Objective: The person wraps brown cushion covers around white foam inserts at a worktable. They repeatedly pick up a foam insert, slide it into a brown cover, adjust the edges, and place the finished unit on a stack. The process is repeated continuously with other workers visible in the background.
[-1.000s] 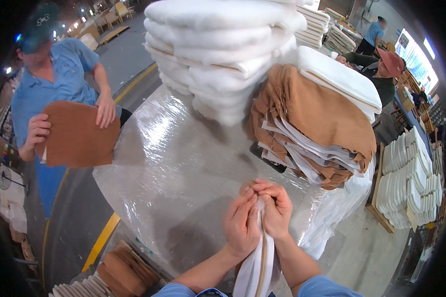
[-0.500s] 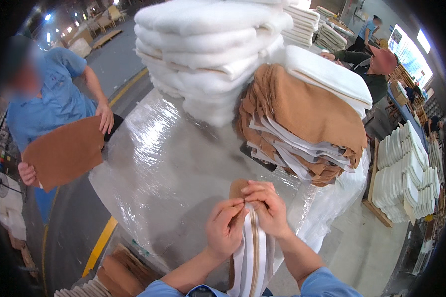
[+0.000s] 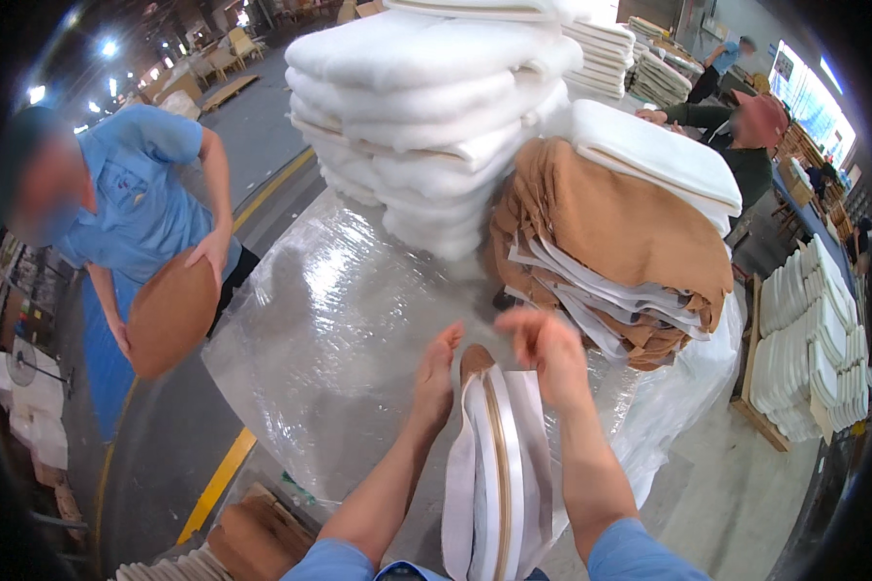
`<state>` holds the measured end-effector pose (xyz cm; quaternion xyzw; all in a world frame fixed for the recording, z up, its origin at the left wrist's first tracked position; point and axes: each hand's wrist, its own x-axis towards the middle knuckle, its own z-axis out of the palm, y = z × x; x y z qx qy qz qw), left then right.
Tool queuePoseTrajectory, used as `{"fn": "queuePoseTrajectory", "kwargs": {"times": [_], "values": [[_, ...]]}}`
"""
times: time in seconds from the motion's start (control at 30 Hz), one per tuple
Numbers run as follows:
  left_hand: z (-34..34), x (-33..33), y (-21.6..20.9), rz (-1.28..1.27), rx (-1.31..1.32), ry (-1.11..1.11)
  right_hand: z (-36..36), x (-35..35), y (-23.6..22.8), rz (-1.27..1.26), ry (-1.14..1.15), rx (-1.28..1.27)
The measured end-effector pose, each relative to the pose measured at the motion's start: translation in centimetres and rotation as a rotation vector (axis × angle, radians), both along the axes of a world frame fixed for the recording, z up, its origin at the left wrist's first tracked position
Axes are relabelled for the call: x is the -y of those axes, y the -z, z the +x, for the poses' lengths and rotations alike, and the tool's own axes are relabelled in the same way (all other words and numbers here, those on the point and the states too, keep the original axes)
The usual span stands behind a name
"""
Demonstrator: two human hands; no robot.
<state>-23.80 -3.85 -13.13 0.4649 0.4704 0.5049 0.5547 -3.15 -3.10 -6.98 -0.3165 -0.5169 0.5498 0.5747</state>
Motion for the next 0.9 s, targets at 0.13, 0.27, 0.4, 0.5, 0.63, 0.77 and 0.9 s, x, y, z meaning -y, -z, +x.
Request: {"fn": "queuePoseTrajectory", "kwargs": {"times": [0.13, 0.27, 0.4, 0.5, 0.63, 0.77, 0.9], "values": [[2.2, -2.1, 1.9, -0.114, 0.230, 0.183, -1.0, -7.0, 0.2, -0.282, -0.026, 0.017], [2.5, -3.5, 2.1, -0.004, 0.368, 0.175, -5.5, -6.9, 1.3, -0.359, -0.118, 0.096], [4.1, -3.5, -1.1, 0.061, 0.272, 0.222, -5.3, -4.9, 2.4, -0.254, -0.041, 0.160], [3.7, -3.8, -1.6, 0.061, 0.265, 0.257, -6.8, -4.0, 2.1, -0.191, -0.029, 0.091], [2.7, -4.4, -1.3, 0.082, 0.228, 0.305, -7.3, -3.2, 0.7, -0.101, -0.031, 0.144], [2.8, -4.2, -1.8, -0.042, 0.277, 0.345, -7.0, -2.8, 1.6, -0.023, -0.006, 0.121], [2.8, -4.8, -4.8, -0.022, 0.082, 0.333, -6.9, -2.5, 2.1, 0.057, 0.021, 0.211]]}}
